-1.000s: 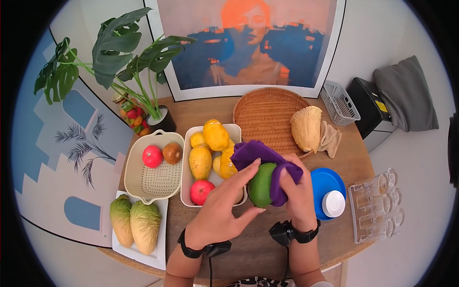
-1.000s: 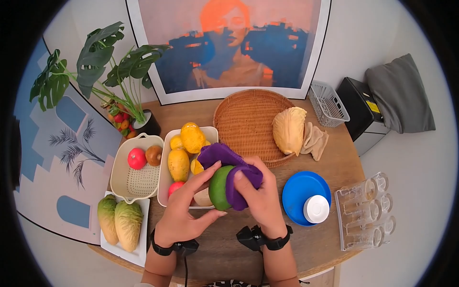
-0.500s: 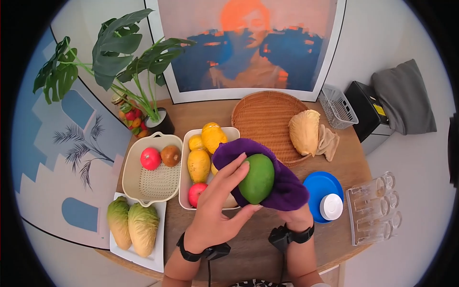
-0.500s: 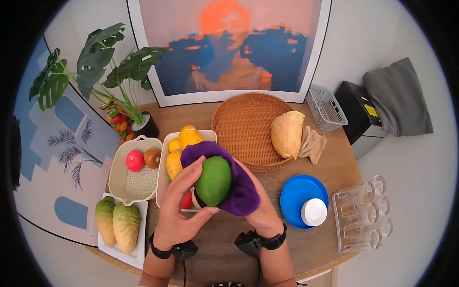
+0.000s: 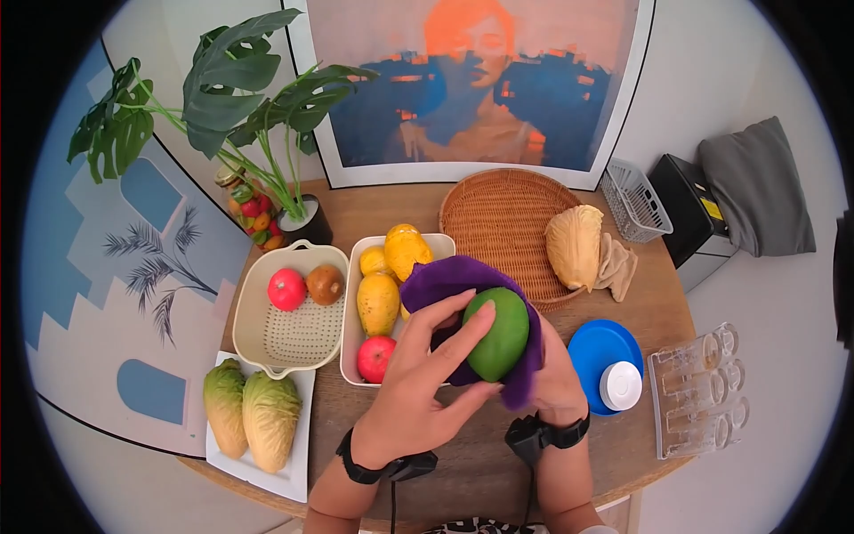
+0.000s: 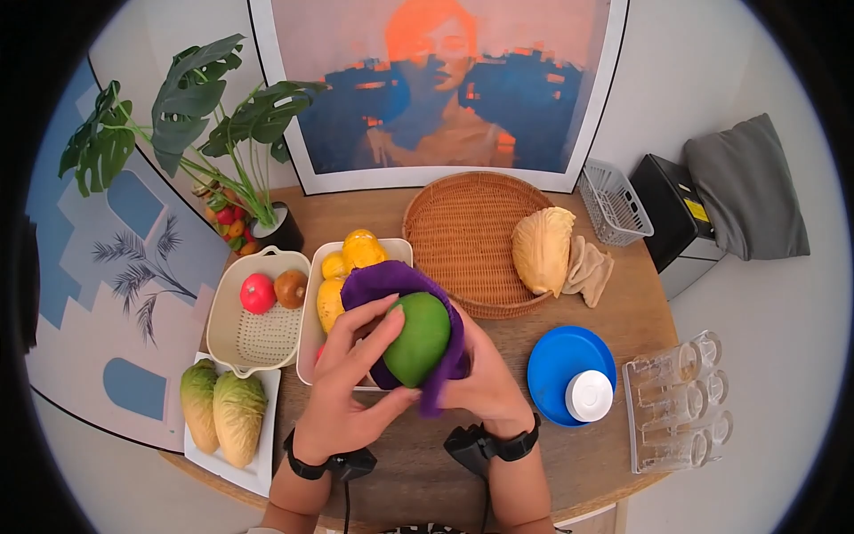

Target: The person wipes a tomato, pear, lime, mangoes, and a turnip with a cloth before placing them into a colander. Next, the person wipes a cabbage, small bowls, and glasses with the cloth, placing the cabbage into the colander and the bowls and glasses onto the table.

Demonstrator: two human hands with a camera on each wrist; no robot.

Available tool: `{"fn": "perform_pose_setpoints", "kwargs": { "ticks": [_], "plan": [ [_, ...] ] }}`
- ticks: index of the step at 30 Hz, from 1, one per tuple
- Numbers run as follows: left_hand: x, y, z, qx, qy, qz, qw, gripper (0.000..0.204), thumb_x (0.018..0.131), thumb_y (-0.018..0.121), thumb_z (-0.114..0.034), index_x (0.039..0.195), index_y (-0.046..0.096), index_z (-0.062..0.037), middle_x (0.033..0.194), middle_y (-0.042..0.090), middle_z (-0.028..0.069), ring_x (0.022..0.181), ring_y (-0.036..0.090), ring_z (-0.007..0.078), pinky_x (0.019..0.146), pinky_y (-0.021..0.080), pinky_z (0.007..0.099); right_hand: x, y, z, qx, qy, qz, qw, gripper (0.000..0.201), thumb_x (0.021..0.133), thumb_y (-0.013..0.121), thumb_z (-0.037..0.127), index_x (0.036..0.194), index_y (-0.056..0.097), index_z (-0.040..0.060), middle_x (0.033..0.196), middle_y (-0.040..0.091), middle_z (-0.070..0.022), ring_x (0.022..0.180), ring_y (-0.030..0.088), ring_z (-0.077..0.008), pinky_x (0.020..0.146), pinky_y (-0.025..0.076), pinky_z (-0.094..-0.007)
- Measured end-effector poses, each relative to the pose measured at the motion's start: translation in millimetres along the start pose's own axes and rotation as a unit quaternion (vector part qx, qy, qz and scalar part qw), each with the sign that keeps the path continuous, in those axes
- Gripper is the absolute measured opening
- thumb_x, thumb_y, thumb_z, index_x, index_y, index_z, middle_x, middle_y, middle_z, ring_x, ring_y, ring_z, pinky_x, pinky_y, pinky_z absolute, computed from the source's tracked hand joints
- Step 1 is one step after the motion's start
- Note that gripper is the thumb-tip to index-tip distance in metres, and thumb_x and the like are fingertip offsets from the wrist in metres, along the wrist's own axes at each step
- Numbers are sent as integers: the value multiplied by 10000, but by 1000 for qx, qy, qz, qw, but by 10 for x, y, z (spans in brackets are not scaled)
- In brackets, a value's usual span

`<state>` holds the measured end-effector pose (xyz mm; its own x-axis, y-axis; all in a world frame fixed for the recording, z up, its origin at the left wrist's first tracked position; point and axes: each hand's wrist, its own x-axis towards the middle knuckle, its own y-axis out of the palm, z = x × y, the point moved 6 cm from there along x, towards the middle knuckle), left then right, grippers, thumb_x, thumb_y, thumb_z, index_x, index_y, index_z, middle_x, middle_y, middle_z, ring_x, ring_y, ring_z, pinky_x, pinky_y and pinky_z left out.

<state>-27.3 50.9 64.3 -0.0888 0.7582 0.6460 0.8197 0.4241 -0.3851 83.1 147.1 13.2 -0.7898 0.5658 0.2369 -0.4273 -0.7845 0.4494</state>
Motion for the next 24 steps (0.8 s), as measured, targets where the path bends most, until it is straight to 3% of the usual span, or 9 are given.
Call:
{"fn": "perform_pose_setpoints", "kwargs": {
  "ticks": [4,6,7,9,10,14,16,21,24],
  "plan": [
    [-13,39,74,-3,-19,2,1000,687,721,744,11,1371,544,-88,1383,453,218,1216,516,357,1019,436,410,20,45,4,-35,23,-54,998,909,684,852,103,1439,358,-12,1342,506,-70,1235,485,-161,1061,381,-321],
    [-20,22,88,-7,-24,13,1000,681,720,748,4,1366,549,-86,1380,461,216,1217,515,355,1018,436,409,23,71,71,-84,-36,-60,994,745,772,799,160,1389,423,-22,1279,554,-81,1177,528,-158,1023,420,-317],
    [-24,25,96,-10,-29,24,999,676,720,751,-3,1360,553,-84,1376,469,215,1219,514,353,1018,435,409,17,66,62,-83,-36,-61,994,745,772,799,160,1389,423,-22,1279,554,-81,1177,528,-158,1023,420,-317],
    [-15,71,26,28,-15,35,999,659,714,771,-7,1339,573,-74,1377,483,202,1219,527,328,1015,441,404,-18,-66,-32,20,3,-149,989,601,854,719,214,1344,475,-34,1225,588,-92,1115,563,-143,972,459,-301],
    [-14,95,-5,65,-1,46,997,644,708,791,-10,1318,592,-64,1378,497,190,1220,541,302,1013,447,399,-12,-63,-7,-7,-39,-133,990,477,937,622,255,1294,519,-44,1158,623,-98,1037,599,-128,909,494,-280],
    [-21,126,-8,41,16,60,997,701,699,812,-31,1350,554,-56,1381,502,189,1215,540,309,1021,435,395,-40,-192,-6,27,-45,-198,979,322,1004,544,287,1124,606,-5,990,669,-54,871,638,-96,757,524,-249],
    [-20,121,49,-76,-76,28,994,770,690,828,-55,1386,499,-32,1375,513,181,1225,531,298,1040,412,398,-38,-262,-21,27,-41,-226,973,322,1010,525,285,1164,576,6,1003,669,-73,866,654,-127,749,541,-270],
    [5,87,73,-51,-42,47,997,803,701,833,-105,1405,458,-12,1367,508,179,1247,507,310,1062,391,402,-63,-306,-54,19,-9,-255,967,365,1001,543,275,1252,524,11,1092,656,-104,943,663,-171,800,553,-302],
    [1,73,157,-49,-52,25,997,806,693,831,-92,1405,459,-16,1369,506,174,1264,497,300,1074,380,401,-38,-152,-7,-12,-2,-184,983,458,922,658,259,1274,537,-9,1140,629,-69,1045,596,-128,905,483,-277]
  ]
}}
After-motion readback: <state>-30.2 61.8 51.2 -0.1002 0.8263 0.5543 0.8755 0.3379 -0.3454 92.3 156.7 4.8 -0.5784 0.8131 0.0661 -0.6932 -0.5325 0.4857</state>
